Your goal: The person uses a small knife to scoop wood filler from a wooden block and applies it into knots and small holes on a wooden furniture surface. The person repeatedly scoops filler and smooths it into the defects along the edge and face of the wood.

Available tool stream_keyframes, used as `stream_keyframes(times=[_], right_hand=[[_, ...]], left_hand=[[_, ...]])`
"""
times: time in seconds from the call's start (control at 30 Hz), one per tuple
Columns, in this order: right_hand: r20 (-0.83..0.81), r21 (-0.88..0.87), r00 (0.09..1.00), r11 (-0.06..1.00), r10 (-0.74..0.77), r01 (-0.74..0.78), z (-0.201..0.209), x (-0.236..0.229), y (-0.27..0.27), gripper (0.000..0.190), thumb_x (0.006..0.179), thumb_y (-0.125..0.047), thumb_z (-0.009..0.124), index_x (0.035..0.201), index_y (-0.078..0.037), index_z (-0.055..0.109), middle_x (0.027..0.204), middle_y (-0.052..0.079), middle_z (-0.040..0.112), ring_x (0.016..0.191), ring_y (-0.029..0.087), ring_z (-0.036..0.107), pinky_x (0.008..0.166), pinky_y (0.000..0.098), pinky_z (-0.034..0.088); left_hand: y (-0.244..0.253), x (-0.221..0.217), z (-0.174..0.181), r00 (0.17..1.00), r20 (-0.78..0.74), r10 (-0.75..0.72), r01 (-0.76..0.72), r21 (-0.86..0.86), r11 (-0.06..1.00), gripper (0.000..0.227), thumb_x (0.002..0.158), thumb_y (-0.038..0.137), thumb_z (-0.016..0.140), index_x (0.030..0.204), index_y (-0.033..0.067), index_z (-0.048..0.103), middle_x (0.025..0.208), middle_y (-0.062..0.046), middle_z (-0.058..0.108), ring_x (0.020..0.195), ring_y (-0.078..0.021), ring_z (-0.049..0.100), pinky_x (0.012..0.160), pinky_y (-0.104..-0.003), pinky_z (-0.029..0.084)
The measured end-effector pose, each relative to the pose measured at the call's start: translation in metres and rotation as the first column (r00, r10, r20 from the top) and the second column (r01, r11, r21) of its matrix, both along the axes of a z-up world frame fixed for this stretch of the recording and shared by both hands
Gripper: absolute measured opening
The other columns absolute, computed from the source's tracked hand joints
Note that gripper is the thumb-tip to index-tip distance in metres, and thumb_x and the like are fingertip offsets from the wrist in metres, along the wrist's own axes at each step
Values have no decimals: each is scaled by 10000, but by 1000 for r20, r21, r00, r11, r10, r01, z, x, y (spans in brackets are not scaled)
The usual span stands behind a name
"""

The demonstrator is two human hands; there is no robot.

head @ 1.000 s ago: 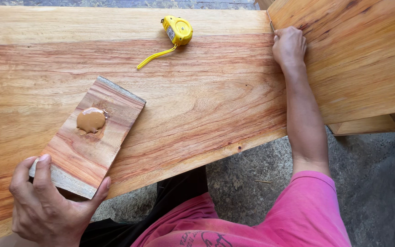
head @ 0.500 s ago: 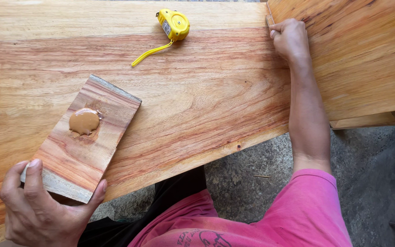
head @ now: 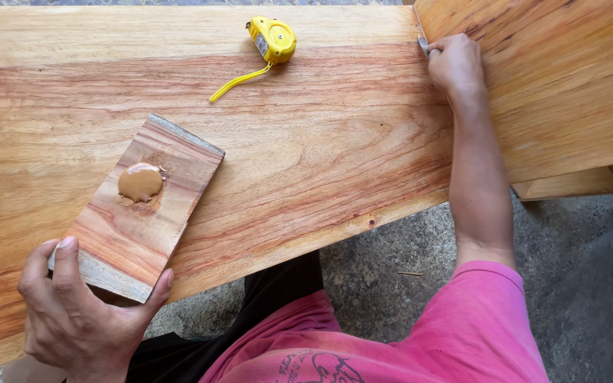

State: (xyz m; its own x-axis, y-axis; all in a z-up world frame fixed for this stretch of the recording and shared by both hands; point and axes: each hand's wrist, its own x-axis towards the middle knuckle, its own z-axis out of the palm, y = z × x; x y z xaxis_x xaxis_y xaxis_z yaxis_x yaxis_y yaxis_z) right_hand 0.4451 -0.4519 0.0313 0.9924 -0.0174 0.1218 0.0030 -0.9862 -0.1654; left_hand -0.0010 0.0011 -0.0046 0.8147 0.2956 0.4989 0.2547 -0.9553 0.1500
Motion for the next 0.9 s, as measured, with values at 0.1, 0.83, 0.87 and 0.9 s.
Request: stream_keyframes(times=[0.1,0.83,0.87,0.9], right_hand=[[-16,-113,998,992,-57,54,6,-2,1,234,937,-196,729,1149,-99,751,1058,187,742,971,319,715,899,467,541],[64,-107,987,984,147,-140,-24,13,3,209,999,-134,696,1190,-109,779,1132,134,704,1004,312,693,927,448,535],[59,-97,989,987,137,-131,-23,12,6,208,992,-136,698,1184,-110,776,1132,132,706,1003,308,694,924,444,534],[54,-87,990,989,127,-122,-22,11,8,208,985,-138,700,1178,-111,773,1131,130,707,1001,304,695,921,441,533]], left_hand=[[0,-1,1,1000,-11,4,-4,-2,1000,1010,813,782,765,1462,68,466,1360,-157,529,1151,-319,644,798,-426,582],[1,-1,0,1000,-16,4,-4,-25,1000,1010,815,787,767,1469,78,468,1359,-160,523,1146,-324,646,798,-431,579],[1,-1,0,1000,-18,5,-6,-23,1000,1010,820,787,767,1474,80,465,1364,-158,520,1153,-323,644,804,-431,578],[1,-1,0,1000,-21,7,-7,-20,1000,1010,823,788,765,1477,82,461,1370,-158,518,1162,-323,642,810,-431,578]])
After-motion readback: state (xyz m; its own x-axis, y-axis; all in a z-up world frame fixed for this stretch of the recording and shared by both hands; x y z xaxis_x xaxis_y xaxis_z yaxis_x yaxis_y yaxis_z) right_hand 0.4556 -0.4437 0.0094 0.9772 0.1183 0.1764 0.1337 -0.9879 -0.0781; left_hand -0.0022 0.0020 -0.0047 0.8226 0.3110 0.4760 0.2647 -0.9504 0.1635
